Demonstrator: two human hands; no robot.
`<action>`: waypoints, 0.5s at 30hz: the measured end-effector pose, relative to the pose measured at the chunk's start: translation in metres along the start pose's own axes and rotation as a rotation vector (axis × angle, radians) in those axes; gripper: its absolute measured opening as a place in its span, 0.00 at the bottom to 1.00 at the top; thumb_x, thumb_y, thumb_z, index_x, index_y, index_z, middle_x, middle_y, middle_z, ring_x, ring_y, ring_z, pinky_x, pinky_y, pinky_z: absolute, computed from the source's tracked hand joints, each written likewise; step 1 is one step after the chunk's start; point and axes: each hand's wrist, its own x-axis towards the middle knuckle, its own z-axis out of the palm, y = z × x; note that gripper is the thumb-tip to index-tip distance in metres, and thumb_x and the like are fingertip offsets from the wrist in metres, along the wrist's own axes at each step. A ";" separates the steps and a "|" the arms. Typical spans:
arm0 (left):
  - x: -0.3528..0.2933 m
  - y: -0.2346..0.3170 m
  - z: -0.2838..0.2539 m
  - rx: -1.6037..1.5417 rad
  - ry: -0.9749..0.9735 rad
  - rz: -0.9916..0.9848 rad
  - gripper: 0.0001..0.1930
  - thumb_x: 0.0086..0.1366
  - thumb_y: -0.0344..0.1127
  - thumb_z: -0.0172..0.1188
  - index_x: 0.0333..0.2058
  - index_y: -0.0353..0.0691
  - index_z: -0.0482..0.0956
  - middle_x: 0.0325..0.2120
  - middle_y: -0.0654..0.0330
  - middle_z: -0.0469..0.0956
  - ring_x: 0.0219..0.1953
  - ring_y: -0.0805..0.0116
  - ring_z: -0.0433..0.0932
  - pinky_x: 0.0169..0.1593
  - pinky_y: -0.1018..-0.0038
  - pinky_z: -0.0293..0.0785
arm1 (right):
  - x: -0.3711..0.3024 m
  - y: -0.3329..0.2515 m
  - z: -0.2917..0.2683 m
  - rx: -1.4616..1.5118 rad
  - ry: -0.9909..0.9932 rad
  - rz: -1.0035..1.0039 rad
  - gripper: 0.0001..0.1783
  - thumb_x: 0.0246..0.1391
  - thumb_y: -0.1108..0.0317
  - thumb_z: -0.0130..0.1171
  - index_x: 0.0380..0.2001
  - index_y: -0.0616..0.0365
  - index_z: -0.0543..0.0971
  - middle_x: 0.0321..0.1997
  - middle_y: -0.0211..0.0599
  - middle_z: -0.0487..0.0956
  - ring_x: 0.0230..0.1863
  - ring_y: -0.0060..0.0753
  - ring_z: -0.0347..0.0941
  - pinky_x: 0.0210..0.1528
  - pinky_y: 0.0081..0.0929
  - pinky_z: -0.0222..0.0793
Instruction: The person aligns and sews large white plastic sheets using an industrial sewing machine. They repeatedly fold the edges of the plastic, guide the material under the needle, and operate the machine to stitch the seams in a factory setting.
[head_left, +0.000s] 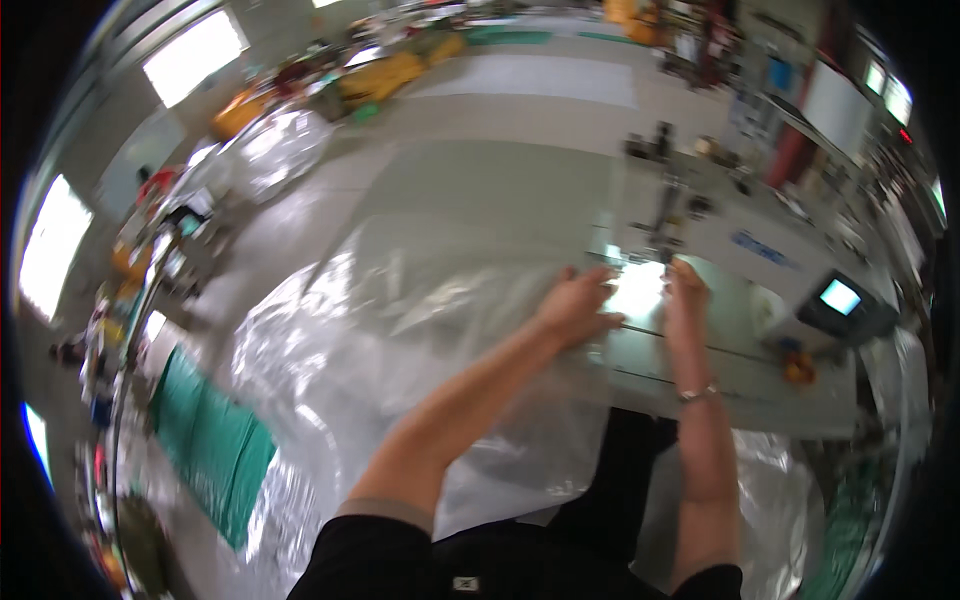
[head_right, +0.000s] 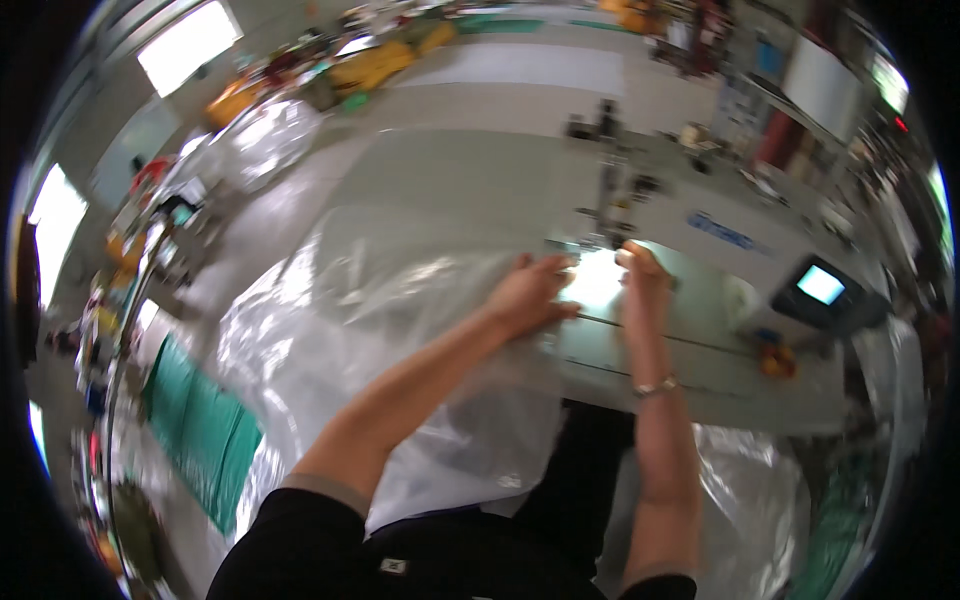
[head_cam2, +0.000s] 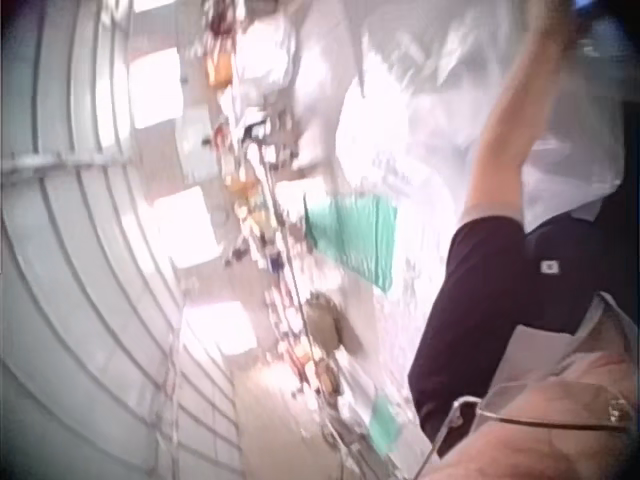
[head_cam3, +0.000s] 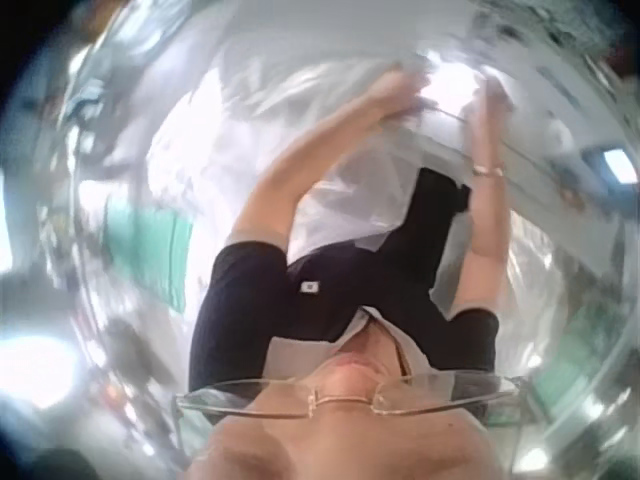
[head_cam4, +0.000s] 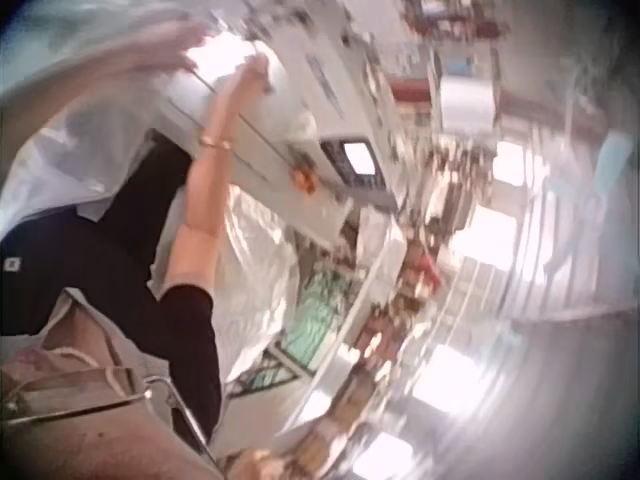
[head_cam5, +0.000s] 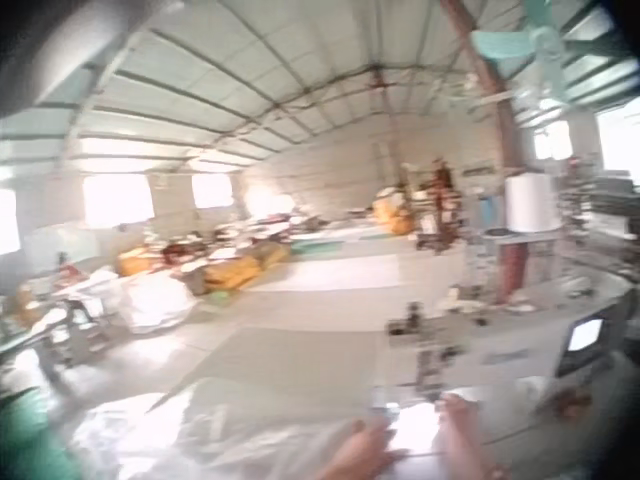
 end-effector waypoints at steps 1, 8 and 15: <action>-0.003 0.005 -0.006 0.042 0.043 -0.015 0.27 0.57 0.53 0.53 0.48 0.39 0.71 0.55 0.56 0.63 0.60 0.63 0.58 0.60 0.53 0.49 | -0.001 -0.006 0.005 0.140 0.030 0.063 0.10 0.44 0.71 0.53 0.33 0.57 0.77 0.26 0.30 0.77 0.23 0.17 0.67 0.24 0.15 0.61; -0.003 0.014 -0.012 0.032 0.069 0.027 0.26 0.57 0.54 0.54 0.46 0.40 0.73 0.52 0.57 0.66 0.56 0.61 0.62 0.59 0.58 0.51 | -0.009 -0.011 0.020 0.449 0.037 0.008 0.07 0.49 0.72 0.50 0.33 0.56 0.69 0.27 0.28 0.68 0.23 0.16 0.65 0.20 0.13 0.57; -0.005 0.013 -0.016 0.042 0.047 0.006 0.25 0.56 0.53 0.56 0.46 0.41 0.74 0.52 0.57 0.66 0.55 0.61 0.63 0.58 0.57 0.52 | 0.000 -0.006 0.018 0.429 0.010 -0.211 0.06 0.48 0.75 0.51 0.32 0.61 0.68 0.23 0.28 0.68 0.22 0.19 0.64 0.24 0.19 0.63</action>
